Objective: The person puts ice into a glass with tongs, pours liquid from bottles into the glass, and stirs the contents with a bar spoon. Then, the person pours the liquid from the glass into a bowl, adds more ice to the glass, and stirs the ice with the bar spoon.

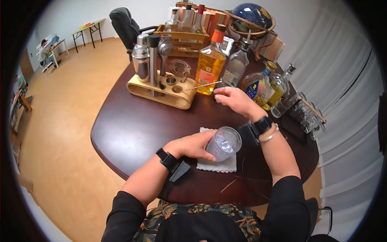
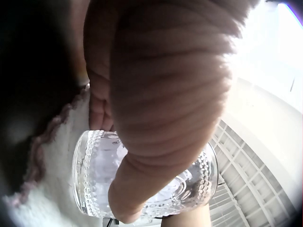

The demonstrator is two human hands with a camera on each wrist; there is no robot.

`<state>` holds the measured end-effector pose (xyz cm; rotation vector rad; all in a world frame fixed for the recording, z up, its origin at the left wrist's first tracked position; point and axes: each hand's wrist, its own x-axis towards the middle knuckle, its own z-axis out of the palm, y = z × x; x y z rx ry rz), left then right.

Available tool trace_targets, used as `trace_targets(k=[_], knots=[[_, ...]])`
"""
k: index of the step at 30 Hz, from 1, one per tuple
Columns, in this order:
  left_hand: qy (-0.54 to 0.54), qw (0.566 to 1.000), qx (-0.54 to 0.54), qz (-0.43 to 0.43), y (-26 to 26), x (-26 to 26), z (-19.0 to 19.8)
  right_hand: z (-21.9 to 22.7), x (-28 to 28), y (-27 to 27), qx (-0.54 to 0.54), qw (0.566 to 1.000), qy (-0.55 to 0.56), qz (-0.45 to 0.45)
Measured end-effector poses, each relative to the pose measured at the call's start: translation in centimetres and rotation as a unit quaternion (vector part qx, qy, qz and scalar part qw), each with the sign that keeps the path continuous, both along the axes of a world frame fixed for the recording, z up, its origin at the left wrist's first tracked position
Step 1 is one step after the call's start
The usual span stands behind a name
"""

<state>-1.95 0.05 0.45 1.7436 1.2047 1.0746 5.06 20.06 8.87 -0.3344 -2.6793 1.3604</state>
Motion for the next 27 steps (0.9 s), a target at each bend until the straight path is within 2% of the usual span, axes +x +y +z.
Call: trace_targets(k=[1,3,4,5,7,8,11,14,16,18,19,20,22,25,26,27], knots=[[0.016,1.0,-0.003,0.01,0.0,0.0,-0.1,0.0,2.1,0.1,0.026,1.0,0.005,-0.009],[0.048,0.998,-0.008,0.031,0.0,-0.1,-0.5,-2.0,6.6,1.1,-0.02,0.999,0.028,0.006],[0.067,0.997,-0.007,0.046,-0.1,0.0,-0.2,-2.2,9.1,0.9,-0.093,0.995,0.018,0.024],[0.041,0.997,-0.03,0.054,-0.2,0.1,-0.3,-2.7,11.3,0.3,-0.194,0.981,-0.018,0.027],[-0.006,0.994,-0.077,0.074,-0.4,0.2,-0.3,-4.6,13.7,-0.7,-0.2,0.976,-0.023,0.08],[0.013,0.993,-0.082,0.083,-0.3,0.0,-0.7,-5.5,14.4,-1.6,-0.175,0.981,-0.012,0.083],[0.042,0.992,-0.068,0.097,-0.2,0.1,-0.7,-6.9,13.6,-5.7,-0.116,0.99,0.048,0.062],[0.061,0.992,-0.043,0.105,-0.3,0.1,-0.6,-10.4,11.9,-7.5,-0.11,0.978,0.175,-0.001],[0.012,0.994,-0.049,0.093,0.0,-0.1,-1.4,-11.0,11.0,-7.6,-0.104,0.97,0.219,-0.036],[-0.023,0.995,-0.055,0.078,0.2,-0.4,-1.8,-11.3,10.6,-7.4,-0.152,0.953,0.253,-0.073],[-0.036,0.995,-0.059,0.067,0.2,-0.4,-1.6,-10.9,10.4,-7.5,-0.177,0.943,0.268,-0.091],[-0.05,0.995,-0.064,0.057,0.1,-0.3,-1.6,-10.4,10.3,-7.5,-0.288,0.916,0.268,-0.083],[-0.038,0.997,-0.049,0.053,0.3,-0.5,-2.2,-9.1,10.3,-7.2,-0.497,0.826,0.256,-0.066],[-0.017,0.998,-0.045,0.052,0.3,-0.5,-2.1,-9.4,10.4,-7.1,-0.6,0.758,0.236,-0.105],[-0.01,0.997,-0.046,0.054,0.3,-0.5,-1.9,-9.3,10.5,-7.2,-0.592,0.762,0.245,-0.099],[-0.02,0.997,-0.047,0.052,0.4,-0.6,-2.2,-9.6,10.5,-7.0,-0.448,0.844,0.275,-0.109]])
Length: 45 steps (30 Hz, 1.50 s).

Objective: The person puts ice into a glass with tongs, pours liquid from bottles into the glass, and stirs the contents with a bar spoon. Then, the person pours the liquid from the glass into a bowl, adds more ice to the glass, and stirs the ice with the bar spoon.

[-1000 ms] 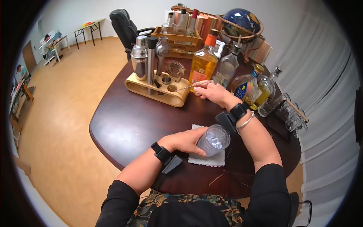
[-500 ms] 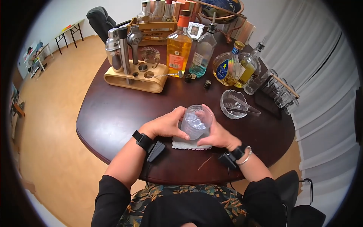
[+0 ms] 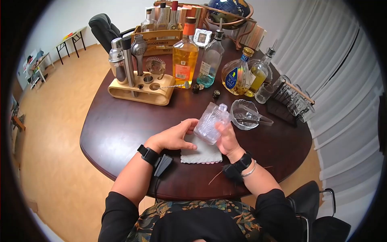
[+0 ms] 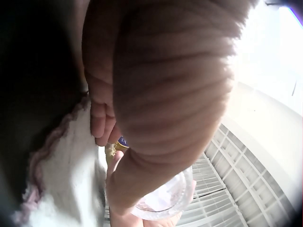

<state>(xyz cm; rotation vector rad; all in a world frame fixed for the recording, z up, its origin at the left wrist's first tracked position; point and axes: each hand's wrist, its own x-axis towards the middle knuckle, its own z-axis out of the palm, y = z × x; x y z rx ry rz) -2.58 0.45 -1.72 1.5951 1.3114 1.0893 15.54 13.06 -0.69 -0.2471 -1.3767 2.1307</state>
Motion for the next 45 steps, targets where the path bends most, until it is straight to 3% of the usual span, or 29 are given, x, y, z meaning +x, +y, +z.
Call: trace_targets(k=[1,2,3,6,8,12,15,18,21,24,25,27,28,32,35,36,38,41,44,45], knots=[[-0.011,1.0,-0.002,-0.001,0.1,-0.1,-0.3,-0.3,-0.1,0.1,0.157,0.986,-0.018,-0.052],[-0.021,1.0,-0.004,-0.002,0.1,-0.1,-0.6,-0.5,-0.1,0.1,0.309,0.945,-0.036,-0.103],[-0.009,1.0,-0.006,0.0,0.1,-0.2,-0.6,-0.2,0.3,0.4,0.384,0.917,-0.072,-0.082],[-0.006,1.0,-0.016,0.012,-0.2,0.0,0.7,0.6,0.2,0.2,0.471,0.875,-0.048,-0.106],[-0.047,0.998,-0.032,0.028,-0.3,0.1,1.0,0.1,0.2,0.4,0.438,0.892,-0.048,-0.104],[-0.104,0.977,0.061,0.177,0.7,-1.4,-1.1,-0.5,0.6,0.5,0.337,0.936,-0.061,-0.076],[-0.027,0.973,0.047,0.226,0.4,-1.5,-0.7,-1.1,1.0,1.1,0.33,0.936,-0.082,-0.085],[0.03,0.975,0.024,0.22,0.3,-1.4,-1.0,-1.0,1.2,1.0,0.108,0.99,-0.08,-0.048],[0.08,0.974,0.024,0.211,0.2,-1.4,-0.6,-1.0,1.2,0.9,0.389,0.909,-0.084,-0.125],[0.099,0.973,0.036,0.205,0.3,-1.4,-0.5,-0.1,0.7,0.5,0.495,0.852,-0.065,-0.155],[0.088,0.973,0.039,0.209,0.4,-1.3,-0.6,-0.3,0.6,0.5,0.421,0.886,-0.105,-0.16],[0.075,0.971,0.058,0.219,0.4,-1.2,-0.5,0.2,0.5,0.6,0.146,0.985,-0.066,-0.067],[0.072,0.968,0.075,0.227,0.3,-0.7,0.3,0.4,0.4,0.6,0.002,0.999,-0.044,-0.017],[0.037,0.961,0.134,0.237,0.5,-0.1,0.3,-0.4,0.4,0.9,0.12,0.992,-0.028,-0.017],[0.009,0.971,0.076,0.227,0.3,0.2,0.8,-0.1,0.2,1.2,-0.103,0.994,-0.012,0.045],[0.014,0.974,0.073,0.214,0.3,0.1,0.7,-0.4,0.3,1.3,0.036,0.999,-0.03,-0.001],[0.024,0.979,0.068,0.189,0.3,0.0,0.2,-0.9,0.6,1.4,0.309,0.945,-0.064,-0.088],[0.037,0.981,0.049,0.182,0.2,0.0,0.2,-0.5,0.5,0.4,0.41,0.901,-0.072,-0.119],[0.048,0.982,0.036,0.18,0.2,0.1,0.6,-1.1,0.4,0.9,0.362,0.92,-0.089,-0.122],[0.05,0.981,0.032,0.183,0.1,0.1,0.6,-1.0,0.5,0.9,0.245,0.963,-0.074,-0.085]])
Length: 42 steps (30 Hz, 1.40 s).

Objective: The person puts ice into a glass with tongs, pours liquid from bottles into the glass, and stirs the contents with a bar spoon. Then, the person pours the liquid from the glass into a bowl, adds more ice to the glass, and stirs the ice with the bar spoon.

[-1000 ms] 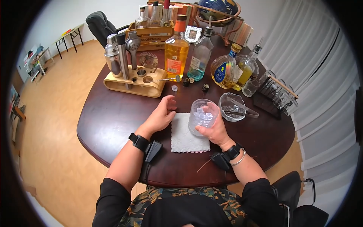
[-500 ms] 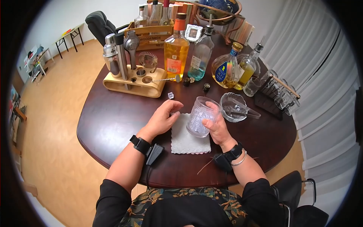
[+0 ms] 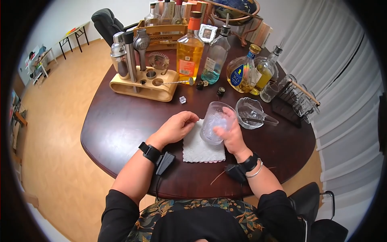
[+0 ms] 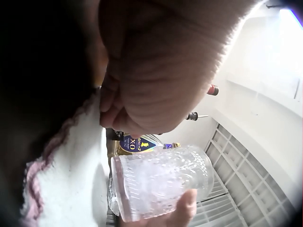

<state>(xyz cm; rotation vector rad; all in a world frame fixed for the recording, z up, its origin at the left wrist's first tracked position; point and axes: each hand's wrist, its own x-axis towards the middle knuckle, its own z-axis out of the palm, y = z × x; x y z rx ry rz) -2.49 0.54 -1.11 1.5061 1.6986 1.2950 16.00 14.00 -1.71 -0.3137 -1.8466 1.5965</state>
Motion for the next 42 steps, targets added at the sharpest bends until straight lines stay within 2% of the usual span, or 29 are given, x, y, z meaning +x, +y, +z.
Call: trace_targets(k=[2,3,4,5,6,9,12,15,16,19,20,23,27,28,30,31,32,34,35,36,37,39,42], knots=[[0.002,1.0,-0.001,0.001,-0.1,0.0,0.0,1.3,0.0,-0.6,-0.249,0.966,0.036,0.067],[0.003,1.0,-0.001,0.001,-0.1,0.0,0.0,1.4,0.0,-0.8,-0.1,0.994,0.017,0.039],[0.002,1.0,0.005,0.001,0.0,-0.1,-0.3,1.4,0.0,-1.0,0.051,0.999,-0.001,0.009],[0.001,1.0,0.01,0.001,0.2,-0.3,-0.8,1.4,0.0,-1.2,0.2,0.979,-0.019,-0.022],[0.001,1.0,0.016,-0.001,0.3,-0.4,-1.0,0.9,-0.1,-1.0,0.193,0.981,-0.025,-0.026],[0.005,1.0,0.016,0.001,0.2,-0.2,-0.5,0.6,0.4,-0.8,-0.048,0.998,-0.02,0.028],[0.037,0.999,0.021,0.019,0.2,-0.2,0.0,1.5,0.4,-1.9,0.07,0.995,-0.007,0.072],[-0.011,1.0,0.016,0.014,0.3,-0.5,-0.7,0.9,-1.0,-1.4,0.139,0.99,0.001,0.011],[-0.02,1.0,0.013,0.009,0.4,-0.5,-0.9,0.8,-1.4,-1.1,0.123,0.992,0.017,-0.019],[-0.032,0.999,0.012,0.002,0.6,-0.9,-1.3,0.8,-0.5,-0.5,0.074,0.997,0.018,-0.03],[-0.03,0.999,0.015,0.004,0.7,-1.0,-1.4,1.0,0.3,-1.5,0.016,1.0,0.005,0.002],[-0.032,0.999,0.005,-0.003,0.6,-0.7,-1.2,0.9,0.0,-2.6,0.131,0.991,0.007,0.03],[-0.063,0.998,-0.01,-0.009,0.4,-1.0,-1.2,1.7,-2.0,-1.3,0.139,0.989,0.007,-0.05],[-0.035,0.999,-0.024,-0.004,0.2,-1.1,-0.5,2.6,-1.4,-2.0,0.029,0.999,0.033,-0.028],[0.01,0.999,-0.051,0.004,-0.3,-0.4,0.9,2.7,-0.4,-3.0,0.117,0.993,0.003,0.023],[0.013,1.0,-0.027,0.006,-0.1,-0.4,0.5,2.6,0.0,-3.3,0.159,0.986,-0.014,0.047],[0.018,1.0,-0.003,0.007,0.1,-0.5,-0.1,2.1,-0.5,-3.7,0.141,0.988,0.01,0.055],[0.017,0.999,0.029,0.005,0.6,-0.8,-0.9,1.9,-1.7,-2.4,0.171,0.985,0.002,-0.015],[0.009,1.0,0.009,0.001,0.4,-0.8,-1.0,2.0,-2.3,-1.9,0.187,0.981,-0.001,-0.049],[0.001,1.0,-0.011,-0.002,0.3,-0.8,-0.8,2.3,-2.5,-1.8,0.135,0.988,0.021,-0.071],[-0.006,1.0,-0.029,-0.005,0.1,-0.8,-0.4,2.2,-2.1,-1.6,0.069,0.995,0.024,-0.061],[-0.009,1.0,-0.029,-0.009,0.1,-0.8,-0.5,2.1,-0.3,-2.3,0.072,0.997,-0.004,-0.019],[0.009,1.0,-0.028,-0.008,0.3,-0.7,-0.3,2.1,0.1,-3.7,0.142,0.99,-0.006,0.026]])
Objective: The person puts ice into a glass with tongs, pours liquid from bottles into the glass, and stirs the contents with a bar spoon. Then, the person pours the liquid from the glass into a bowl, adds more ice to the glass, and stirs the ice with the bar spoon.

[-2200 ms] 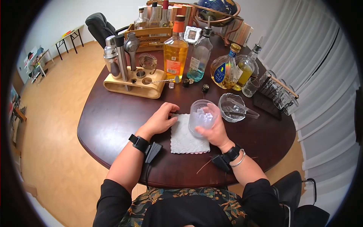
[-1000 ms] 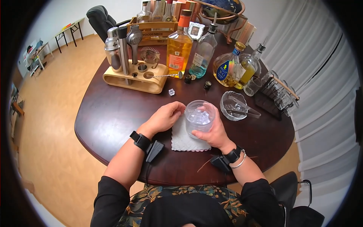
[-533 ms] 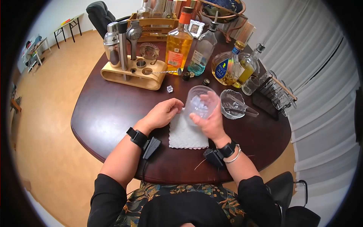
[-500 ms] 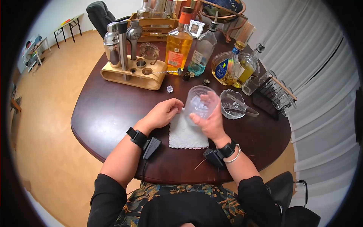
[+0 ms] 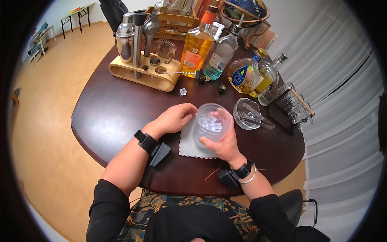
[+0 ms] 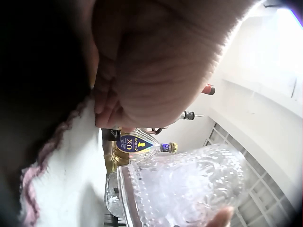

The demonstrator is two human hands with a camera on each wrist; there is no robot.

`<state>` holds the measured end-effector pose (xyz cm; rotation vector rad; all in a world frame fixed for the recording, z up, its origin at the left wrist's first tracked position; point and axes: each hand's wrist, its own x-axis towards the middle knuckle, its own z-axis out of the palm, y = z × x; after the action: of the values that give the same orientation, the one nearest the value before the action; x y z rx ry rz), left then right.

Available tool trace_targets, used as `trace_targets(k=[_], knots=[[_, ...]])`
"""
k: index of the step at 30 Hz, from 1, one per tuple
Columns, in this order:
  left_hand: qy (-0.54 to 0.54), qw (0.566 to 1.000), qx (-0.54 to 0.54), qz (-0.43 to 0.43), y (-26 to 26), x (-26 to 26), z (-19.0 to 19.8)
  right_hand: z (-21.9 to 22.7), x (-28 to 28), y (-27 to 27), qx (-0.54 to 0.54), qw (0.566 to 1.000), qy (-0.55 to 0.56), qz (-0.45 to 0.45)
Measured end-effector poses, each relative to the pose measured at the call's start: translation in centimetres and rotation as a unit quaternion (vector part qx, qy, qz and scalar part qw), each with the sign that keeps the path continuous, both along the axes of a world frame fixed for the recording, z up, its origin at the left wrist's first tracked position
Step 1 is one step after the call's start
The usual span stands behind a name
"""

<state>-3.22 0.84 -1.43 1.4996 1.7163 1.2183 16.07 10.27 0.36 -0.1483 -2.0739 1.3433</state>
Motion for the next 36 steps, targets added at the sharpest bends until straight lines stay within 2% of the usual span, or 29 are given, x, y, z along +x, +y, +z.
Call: trace_targets(k=[3,4,7,8,11,12,13,15,18,21,25,26,30,34,36], knots=[[-0.007,1.0,0.004,-0.009,0.1,-0.1,-0.6,-0.1,-1.9,1.5,0.013,0.996,0.014,-0.082],[-0.009,1.0,0.003,-0.007,-0.1,0.0,-0.3,0.2,-1.9,2.0,-0.013,0.995,0.017,-0.1],[-0.016,1.0,0.008,-0.007,0.1,-0.4,-0.5,0.8,-0.2,0.3,-0.137,0.99,0.0,-0.03],[-0.022,1.0,0.007,-0.011,0.2,-0.3,-0.8,-0.1,0.3,0.7,-0.035,0.999,-0.009,-0.016],[-0.02,0.999,0.038,0.0,0.4,-0.2,-1.0,-0.5,-0.7,0.3,0.007,1.0,0.01,-0.014],[-0.025,0.999,0.035,-0.003,0.7,-0.5,-1.8,-0.5,-1.3,1.2,0.027,0.999,0.01,-0.041],[-0.026,0.999,0.022,-0.006,0.5,-0.3,-1.4,-0.3,-1.8,1.7,0.026,0.996,0.006,-0.083],[-0.028,1.0,0.0,-0.008,-0.2,-0.1,-0.2,-0.5,-1.4,2.0,-0.027,0.994,0.022,-0.107],[-0.017,1.0,0.003,-0.014,0.0,-0.3,-0.4,-0.5,1.0,0.2,-0.105,0.994,-0.017,-0.02],[-0.015,1.0,0.017,0.005,0.1,-0.1,-0.4,-0.2,0.1,-0.5,0.009,1.0,-0.009,-0.001],[-0.041,0.999,0.023,-0.004,-0.2,-0.1,-0.5,-0.4,-1.4,1.5,0.016,0.992,0.022,-0.126],[-0.036,0.999,0.019,-0.006,-0.1,-0.2,-0.4,0.6,-0.8,0.5,-0.09,0.992,0.026,-0.09],[-0.039,0.999,0.009,-0.004,0.0,0.0,-0.4,0.1,1.1,-1.3,-0.074,0.997,-0.011,0.006],[-0.055,0.998,0.003,-0.01,-0.2,-0.1,-0.2,-0.3,-1.5,1.0,-0.014,0.995,0.01,-0.101],[-0.033,0.999,0.004,-0.012,-0.3,-0.2,-0.4,0.1,-0.4,0.4,-0.124,0.991,0.002,-0.048]])
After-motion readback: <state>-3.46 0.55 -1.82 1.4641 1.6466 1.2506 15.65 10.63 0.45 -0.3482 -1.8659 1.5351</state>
